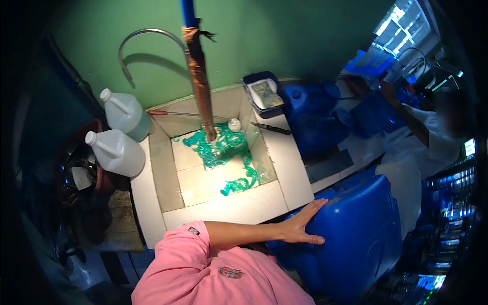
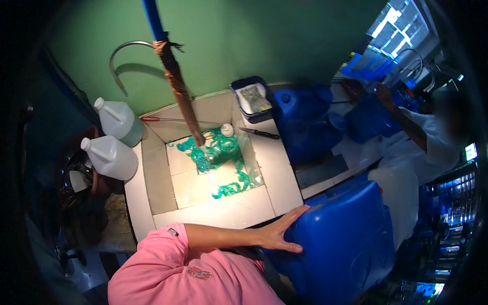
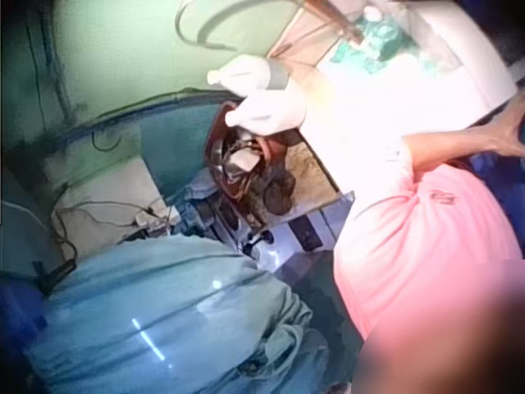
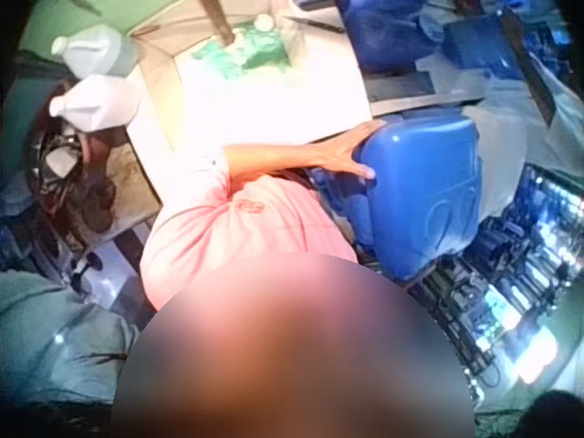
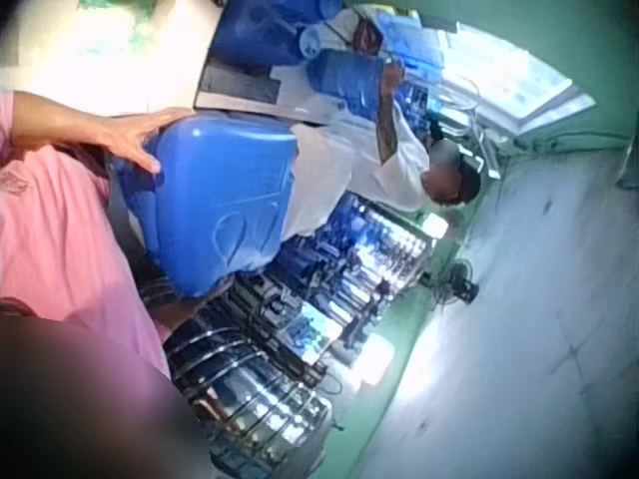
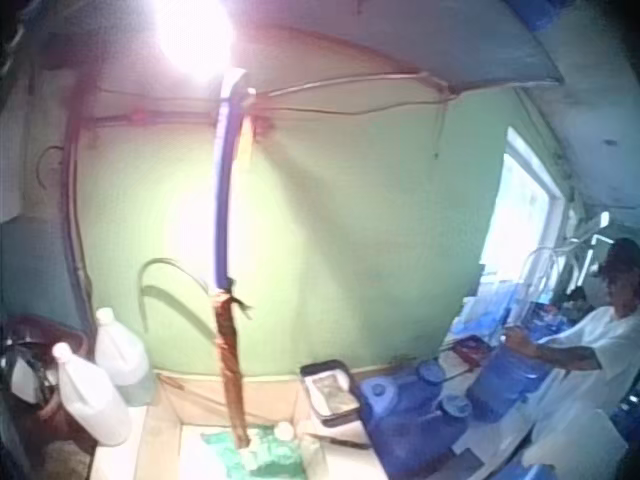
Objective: The person scrubs a blue plastic container with a yellow sponge under running water, rinses it, and places it aside. They repeat the same process with a second blue container, scrubbing, rinsing, and setting it down. The person then handles a third container, scrubbing and rinsing it before closing its cap.
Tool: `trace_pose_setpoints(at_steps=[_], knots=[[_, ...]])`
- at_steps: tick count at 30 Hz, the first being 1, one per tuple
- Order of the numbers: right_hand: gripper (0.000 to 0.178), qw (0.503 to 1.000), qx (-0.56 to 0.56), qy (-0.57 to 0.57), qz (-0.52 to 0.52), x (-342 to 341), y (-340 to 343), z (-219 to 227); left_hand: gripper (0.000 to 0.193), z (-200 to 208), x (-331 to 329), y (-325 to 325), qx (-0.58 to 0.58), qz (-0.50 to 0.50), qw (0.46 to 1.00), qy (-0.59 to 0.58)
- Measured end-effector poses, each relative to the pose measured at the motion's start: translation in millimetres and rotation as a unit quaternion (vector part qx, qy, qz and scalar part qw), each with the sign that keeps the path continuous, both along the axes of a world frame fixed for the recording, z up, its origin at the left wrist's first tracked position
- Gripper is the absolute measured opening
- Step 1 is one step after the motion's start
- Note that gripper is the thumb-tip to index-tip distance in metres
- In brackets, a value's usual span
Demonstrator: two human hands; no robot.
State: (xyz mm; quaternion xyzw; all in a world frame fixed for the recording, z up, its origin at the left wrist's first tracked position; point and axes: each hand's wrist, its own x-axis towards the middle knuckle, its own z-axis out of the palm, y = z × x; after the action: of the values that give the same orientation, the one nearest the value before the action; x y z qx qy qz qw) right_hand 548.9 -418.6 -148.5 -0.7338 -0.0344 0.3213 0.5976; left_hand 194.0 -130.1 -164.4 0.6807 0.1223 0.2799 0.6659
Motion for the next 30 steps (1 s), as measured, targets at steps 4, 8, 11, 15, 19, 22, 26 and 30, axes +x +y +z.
trace_pose_setpoints(at_steps=[4,8,11,15,19,22,26,30], knots=[[0.055,0.994,0.043,-0.072,0.071,-41.2,44.6,59.1,0.118,-9.5,-45.0,-11.5,-0.043,0.029,0.997,-0.058],[0.055,0.973,0.117,-0.126,0.155,-90.1,80.9,114.6,0.115,-15.4,-82.9,-14.3,-0.145,0.082,0.976,-0.14],[0.056,0.94,0.2,-0.145,0.236,-133.5,103.9,151.1,0.108,-22.7,-113.4,-12.0,-0.269,0.135,0.932,-0.202],[0.058,0.863,0.331,-0.114,0.364,-202.7,142.2,186.1,0.1,-48.6,-165.1,-8.7,-0.311,0.24,0.904,-0.169],[0.06,0.788,0.424,-0.029,0.445,-280.8,193.7,184.1,0.083,-90.5,-224.9,-9.0,-0.404,0.319,0.838,-0.182],[0.062,0.816,0.449,0.044,0.362,-338.5,243.1,157.8,0.072,-118.1,-273.5,5.4,-0.408,0.387,0.812,-0.153],[0.055,0.828,0.415,0.137,0.351,-408.3,326.2,105.2,0.081,-124.8,-314.8,32.5,-0.339,0.536,0.771,-0.056],[0.055,0.83,0.366,0.155,0.391,-476.4,402.2,13.1,0.088,-107.1,-315.0,38.0,-0.016,0.645,0.762,-0.054]])
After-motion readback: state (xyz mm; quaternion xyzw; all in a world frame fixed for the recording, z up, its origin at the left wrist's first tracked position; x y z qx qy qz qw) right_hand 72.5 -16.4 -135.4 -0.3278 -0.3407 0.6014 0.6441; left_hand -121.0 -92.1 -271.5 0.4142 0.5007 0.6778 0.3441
